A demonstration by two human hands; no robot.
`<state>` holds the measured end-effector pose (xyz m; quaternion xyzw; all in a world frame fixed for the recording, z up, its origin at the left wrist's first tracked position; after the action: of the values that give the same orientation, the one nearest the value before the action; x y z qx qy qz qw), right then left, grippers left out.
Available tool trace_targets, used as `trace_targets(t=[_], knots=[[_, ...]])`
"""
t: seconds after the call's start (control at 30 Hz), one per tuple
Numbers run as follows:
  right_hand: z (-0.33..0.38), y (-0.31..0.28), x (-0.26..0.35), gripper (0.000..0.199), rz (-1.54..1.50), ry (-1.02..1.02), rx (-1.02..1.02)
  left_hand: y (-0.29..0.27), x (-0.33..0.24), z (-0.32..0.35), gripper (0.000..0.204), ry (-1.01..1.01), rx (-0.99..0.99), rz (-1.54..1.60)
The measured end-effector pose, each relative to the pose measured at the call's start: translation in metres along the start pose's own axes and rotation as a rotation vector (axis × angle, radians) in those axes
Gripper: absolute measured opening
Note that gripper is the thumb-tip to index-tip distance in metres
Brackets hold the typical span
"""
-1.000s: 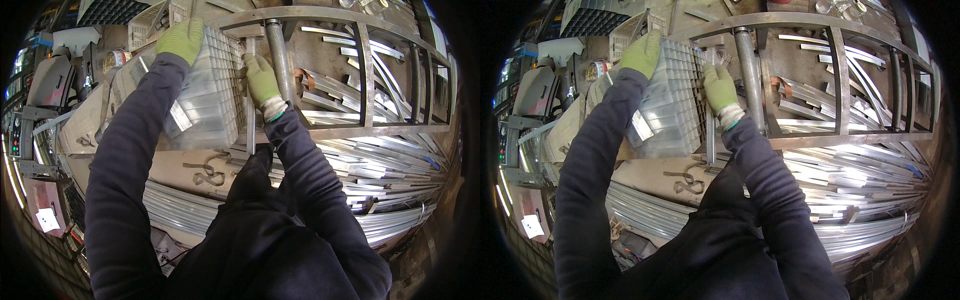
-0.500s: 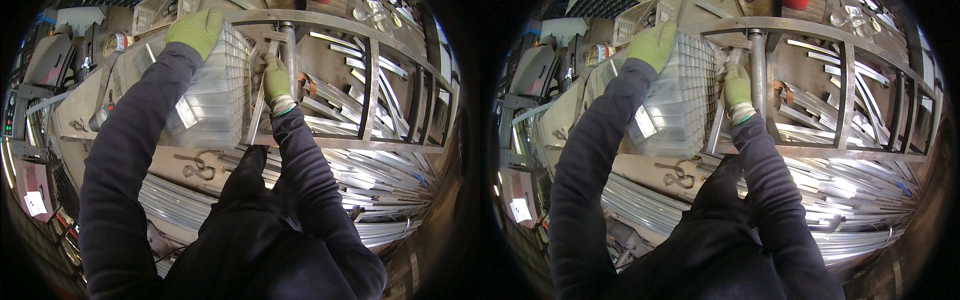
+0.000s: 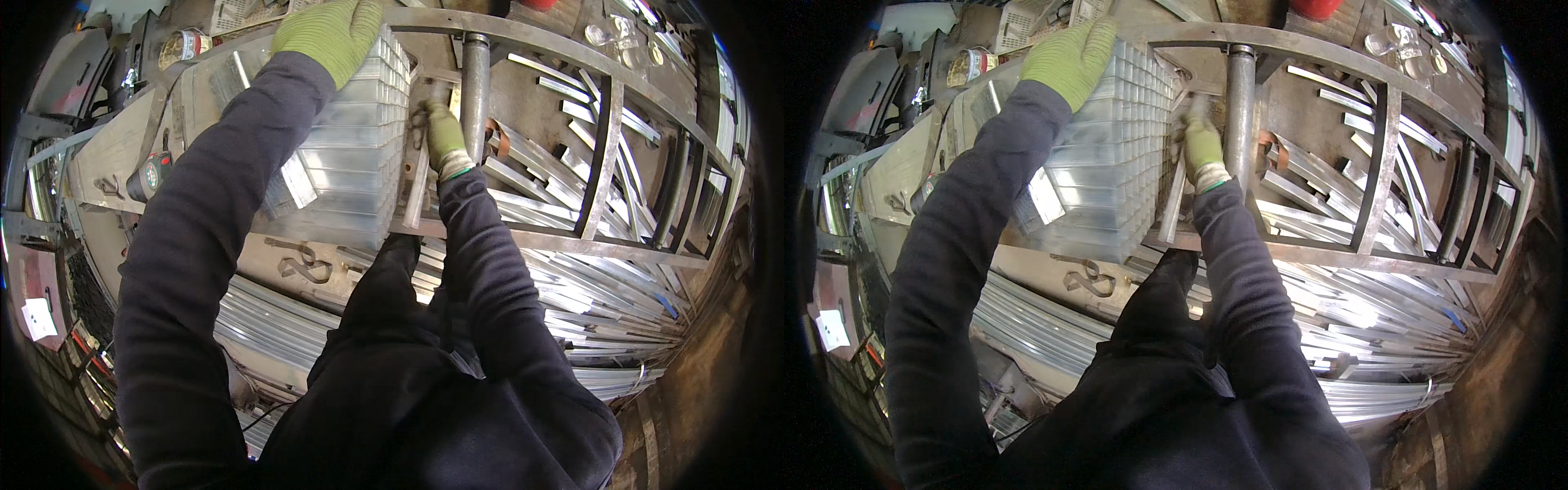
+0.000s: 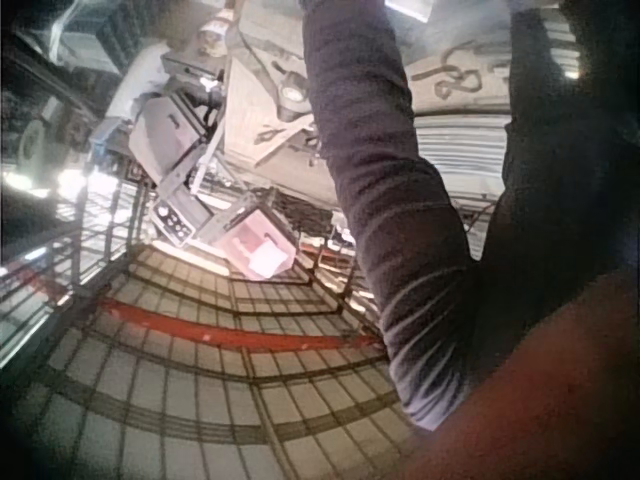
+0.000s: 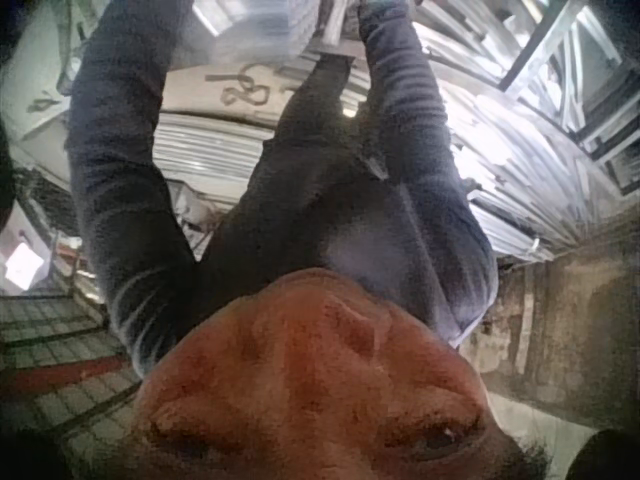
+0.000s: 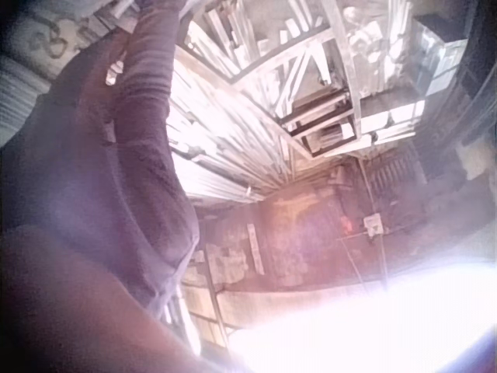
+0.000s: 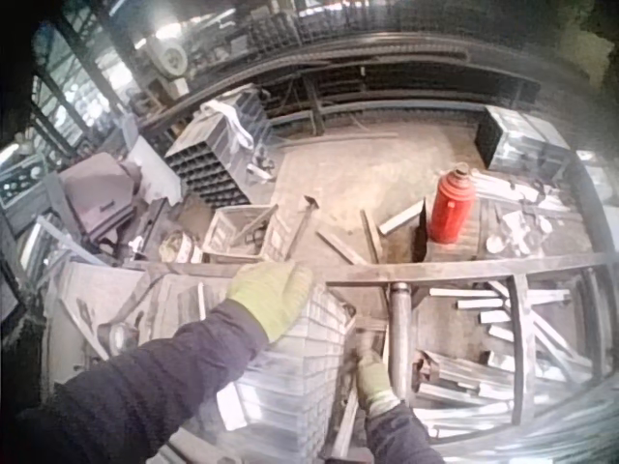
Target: The person handles a stack of metal sheets, places one on a workbench, and uses a tape measure to measure its length. The person then walks through the workshop and returns to the workbench.
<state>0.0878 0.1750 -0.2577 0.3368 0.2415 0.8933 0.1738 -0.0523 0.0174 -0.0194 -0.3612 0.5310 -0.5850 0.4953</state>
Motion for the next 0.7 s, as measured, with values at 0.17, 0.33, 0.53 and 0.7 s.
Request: trace_targets(t=[0.17, 0.33, 0.53, 0.7], knots=[[0.000, -0.008, 0.000, 0.031, 0.083, -0.063, -0.089, 0.000, 0.001, 0.002, 0.054, 0.016, -0.017, 0.032], [0.008, -0.008, -0.020, 0.031, 0.134, 0.050, -0.039, -0.004, -0.006, 0.000, 0.055, -0.021, 0.075, 0.054], [0.013, -0.012, -0.029, 0.034, 0.161, 0.011, -0.031, -0.024, -0.024, 0.007, 0.051, 0.037, -0.045, 0.107], [0.008, -0.009, -0.031, 0.035, 0.183, 0.024, 0.002, -0.027, -0.026, 0.008, 0.049, 0.041, -0.070, 0.071]])
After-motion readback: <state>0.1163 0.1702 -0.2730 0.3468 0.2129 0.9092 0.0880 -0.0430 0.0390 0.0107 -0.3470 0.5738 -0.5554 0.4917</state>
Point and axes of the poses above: each hand's wrist, its own z-axis away from the middle knuckle, its own y-axis out of the palm, x = y × z, the point moved 8 cm from there along -z, towards the middle knuckle, and after that the axes turned 12 degrees about x, right-handed, at the moved point
